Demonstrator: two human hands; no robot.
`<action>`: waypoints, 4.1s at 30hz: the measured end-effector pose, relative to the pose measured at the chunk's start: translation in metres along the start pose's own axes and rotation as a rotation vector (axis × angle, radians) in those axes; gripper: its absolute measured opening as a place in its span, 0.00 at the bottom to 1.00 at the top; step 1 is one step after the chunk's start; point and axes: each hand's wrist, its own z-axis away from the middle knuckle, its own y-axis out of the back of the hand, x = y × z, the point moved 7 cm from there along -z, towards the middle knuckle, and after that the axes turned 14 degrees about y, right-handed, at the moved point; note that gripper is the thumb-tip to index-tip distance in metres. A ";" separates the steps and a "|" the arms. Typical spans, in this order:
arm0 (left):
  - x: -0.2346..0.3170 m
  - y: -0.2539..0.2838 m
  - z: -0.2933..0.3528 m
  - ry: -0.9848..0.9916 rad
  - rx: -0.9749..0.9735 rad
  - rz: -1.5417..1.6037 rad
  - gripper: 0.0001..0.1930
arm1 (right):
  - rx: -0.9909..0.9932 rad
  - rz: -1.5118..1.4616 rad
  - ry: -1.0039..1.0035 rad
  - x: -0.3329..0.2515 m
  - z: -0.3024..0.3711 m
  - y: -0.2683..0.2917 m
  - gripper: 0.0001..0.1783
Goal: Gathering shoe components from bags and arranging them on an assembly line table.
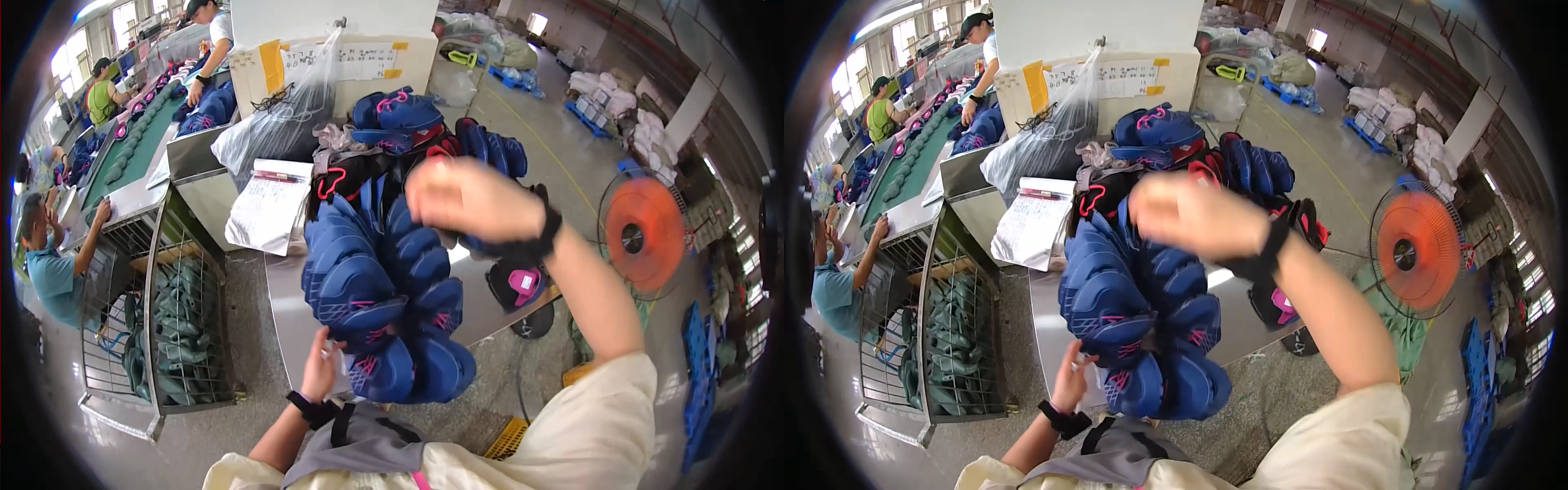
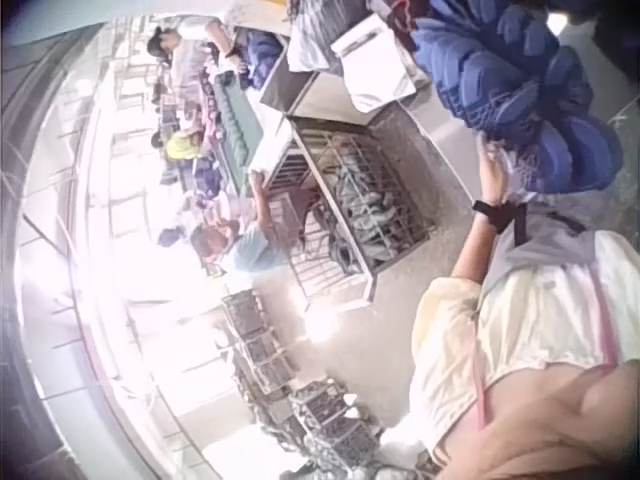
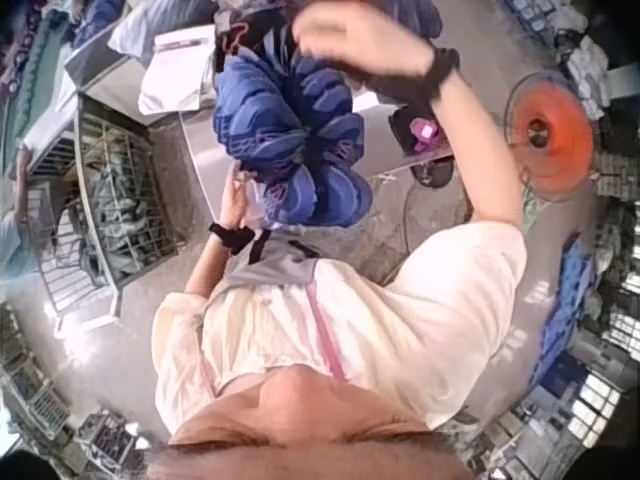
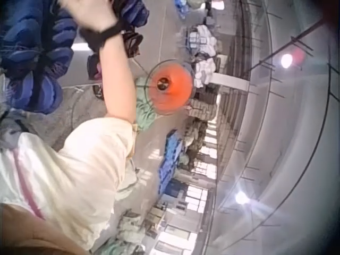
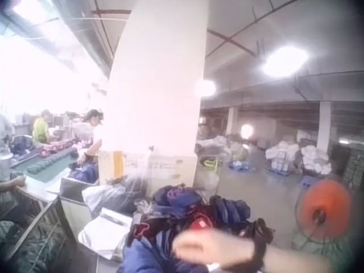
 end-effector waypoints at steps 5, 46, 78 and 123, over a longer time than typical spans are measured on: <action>0.082 0.011 -0.015 -0.044 0.124 -0.332 0.22 | -0.552 0.018 -0.468 -0.016 0.203 -0.167 0.38; 0.184 -0.052 -0.136 -0.355 -0.046 -1.338 0.19 | -0.359 0.780 0.265 0.230 -0.028 -0.182 0.17; 0.096 -0.020 -0.220 0.038 0.126 -1.621 0.11 | -0.261 0.311 0.114 0.233 -0.022 -0.186 0.15; 0.137 -0.004 -0.229 0.015 0.173 -1.497 0.20 | 0.587 0.084 -0.198 0.271 0.019 0.009 0.09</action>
